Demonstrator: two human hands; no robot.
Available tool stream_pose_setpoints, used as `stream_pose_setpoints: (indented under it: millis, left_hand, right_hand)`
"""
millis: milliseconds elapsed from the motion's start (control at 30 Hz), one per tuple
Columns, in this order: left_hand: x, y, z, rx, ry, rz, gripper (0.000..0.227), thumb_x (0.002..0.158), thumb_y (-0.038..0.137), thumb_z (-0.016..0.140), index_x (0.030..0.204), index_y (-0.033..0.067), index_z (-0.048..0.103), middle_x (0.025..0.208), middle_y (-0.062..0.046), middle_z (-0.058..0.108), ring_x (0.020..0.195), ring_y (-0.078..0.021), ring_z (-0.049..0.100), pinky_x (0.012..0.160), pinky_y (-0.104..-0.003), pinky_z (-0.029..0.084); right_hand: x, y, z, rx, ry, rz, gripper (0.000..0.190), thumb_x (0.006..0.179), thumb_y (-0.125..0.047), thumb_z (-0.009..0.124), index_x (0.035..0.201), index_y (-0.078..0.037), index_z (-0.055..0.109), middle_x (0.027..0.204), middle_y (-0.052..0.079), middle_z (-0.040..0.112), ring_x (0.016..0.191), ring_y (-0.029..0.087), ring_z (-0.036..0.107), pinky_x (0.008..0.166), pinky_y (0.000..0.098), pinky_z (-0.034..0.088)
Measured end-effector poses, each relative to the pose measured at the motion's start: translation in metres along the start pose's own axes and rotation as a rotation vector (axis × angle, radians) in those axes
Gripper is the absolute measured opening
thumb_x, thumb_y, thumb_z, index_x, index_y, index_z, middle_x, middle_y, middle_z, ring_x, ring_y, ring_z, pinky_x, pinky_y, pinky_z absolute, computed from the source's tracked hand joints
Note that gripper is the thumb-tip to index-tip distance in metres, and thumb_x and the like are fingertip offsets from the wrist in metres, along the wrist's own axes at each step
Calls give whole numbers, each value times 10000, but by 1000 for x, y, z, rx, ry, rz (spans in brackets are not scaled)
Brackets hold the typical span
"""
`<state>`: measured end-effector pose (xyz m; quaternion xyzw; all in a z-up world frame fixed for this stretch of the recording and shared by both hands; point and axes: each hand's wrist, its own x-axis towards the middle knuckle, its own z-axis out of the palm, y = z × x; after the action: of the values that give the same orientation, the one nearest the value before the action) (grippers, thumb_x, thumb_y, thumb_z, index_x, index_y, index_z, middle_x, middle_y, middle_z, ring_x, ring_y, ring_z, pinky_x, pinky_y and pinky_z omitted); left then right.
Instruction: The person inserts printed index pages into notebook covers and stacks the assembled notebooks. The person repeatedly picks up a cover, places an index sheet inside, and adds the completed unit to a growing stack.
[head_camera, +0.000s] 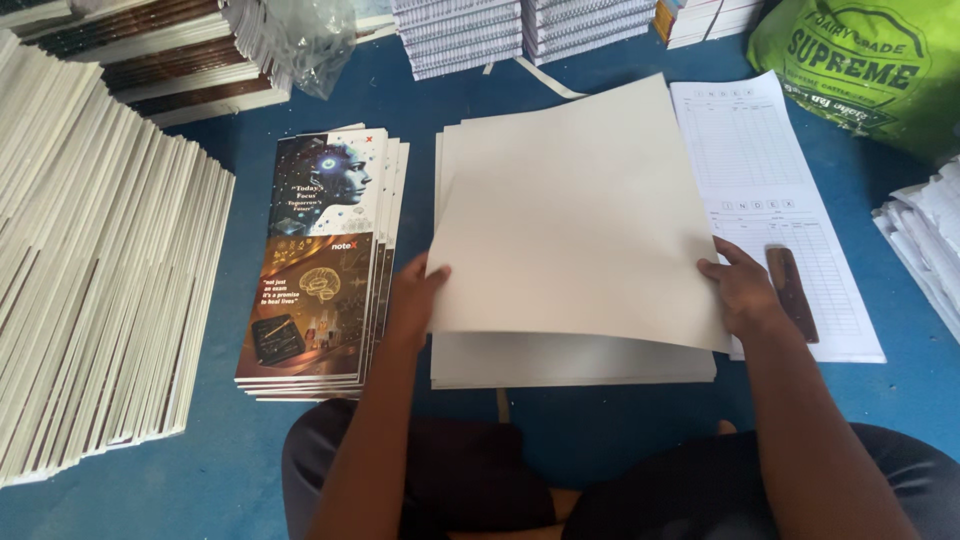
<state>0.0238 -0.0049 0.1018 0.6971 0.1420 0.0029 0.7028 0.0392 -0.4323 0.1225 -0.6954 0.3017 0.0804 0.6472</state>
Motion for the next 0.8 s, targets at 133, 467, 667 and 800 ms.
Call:
stream_pose_setpoints:
  millis: [133, 467, 667, 800]
  left_hand:
    - [10, 64, 29, -116, -119, 258, 395, 964, 81, 621, 1348, -12, 626, 1221, -105, 719, 1072, -158, 678, 928, -294, 536]
    - [12, 194, 141, 180, -383, 817, 515, 943, 104, 672, 1441, 14, 574, 1295, -145, 730, 1165, -207, 705, 1026, -311, 537]
    - [-25, 219, 159, 336, -418, 908, 572, 934, 178, 684, 1472, 39, 546, 1433, -184, 645, 1334, -297, 633, 1129, -362, 464]
    - [-43, 217, 145, 346, -380, 861, 545, 939, 152, 668, 1458, 40, 549, 1431, -180, 650, 1334, -283, 630, 1128, -359, 462]
  right_hand:
    - [37, 27, -10, 153, 49, -12, 429, 1003, -118, 574, 1426, -53, 565, 1297, 190, 662, 1142, 280, 673, 930, 356, 573]
    - [77, 85, -4, -813, 105, -264, 644, 1052, -521, 423, 1230, 23, 718, 1268, 321, 673, 1156, 503, 610, 1047, 546, 464]
    - [42, 59, 8, -553, 70, -87, 680, 1004, -489, 521, 1378, 78, 539, 1184, 307, 672, 934, 374, 731, 789, 460, 599]
    - [29, 48, 14, -522, 59, -27, 658, 1014, -475, 482, 1419, 42, 525, 1156, 311, 702, 875, 377, 738, 739, 463, 603]
